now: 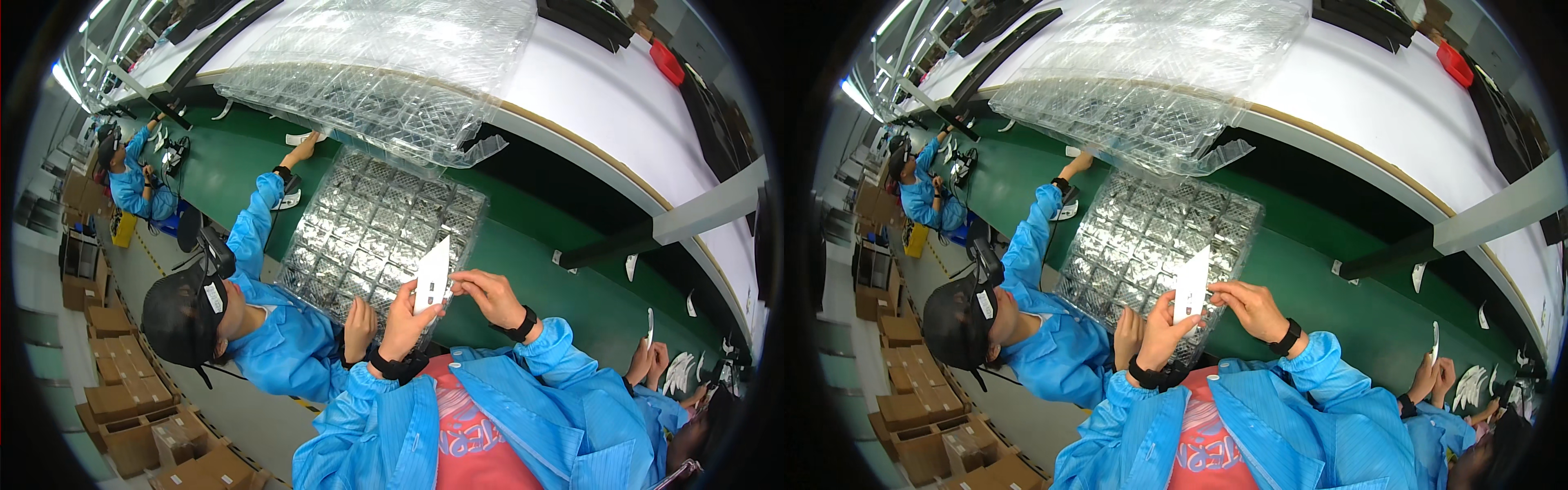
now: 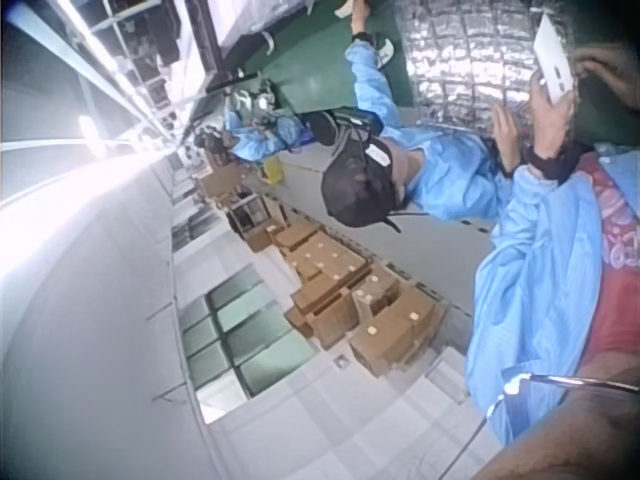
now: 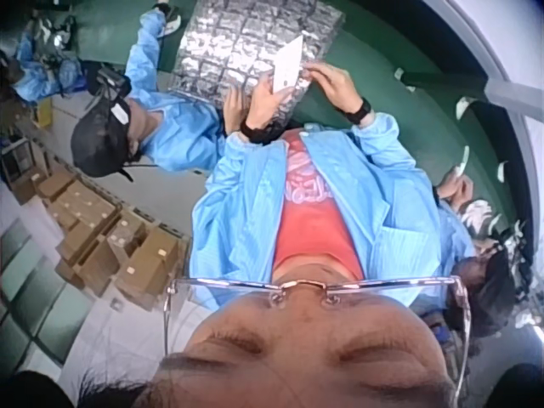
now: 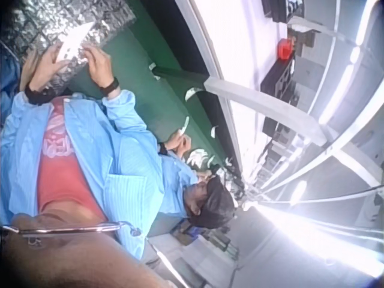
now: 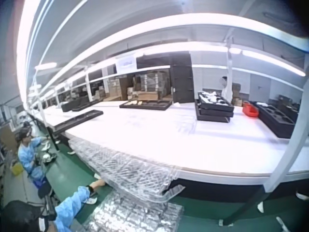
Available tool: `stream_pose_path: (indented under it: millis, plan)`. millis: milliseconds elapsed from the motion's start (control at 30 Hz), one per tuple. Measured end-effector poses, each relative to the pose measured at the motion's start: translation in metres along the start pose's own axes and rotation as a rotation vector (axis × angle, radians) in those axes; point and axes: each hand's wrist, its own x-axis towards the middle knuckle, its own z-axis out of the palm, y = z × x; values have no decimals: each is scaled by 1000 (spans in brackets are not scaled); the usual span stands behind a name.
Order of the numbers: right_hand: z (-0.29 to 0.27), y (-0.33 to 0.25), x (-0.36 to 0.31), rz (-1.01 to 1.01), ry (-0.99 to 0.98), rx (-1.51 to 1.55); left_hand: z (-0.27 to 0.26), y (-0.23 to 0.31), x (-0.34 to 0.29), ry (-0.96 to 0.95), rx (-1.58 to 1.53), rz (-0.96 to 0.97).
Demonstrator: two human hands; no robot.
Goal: Inspecting and sorting small white plastic housing components on an assembly line.
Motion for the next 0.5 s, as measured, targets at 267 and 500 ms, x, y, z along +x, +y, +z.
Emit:
stream_pose_path:
  millis: [267, 500]
  plan:
    - [2, 4, -10, 209, 180, 458, 10, 1, 2, -30, -4, -25]
    - [1, 1, -16, 266, 223, 508, 16, -7, 5, -49, 9, -4]
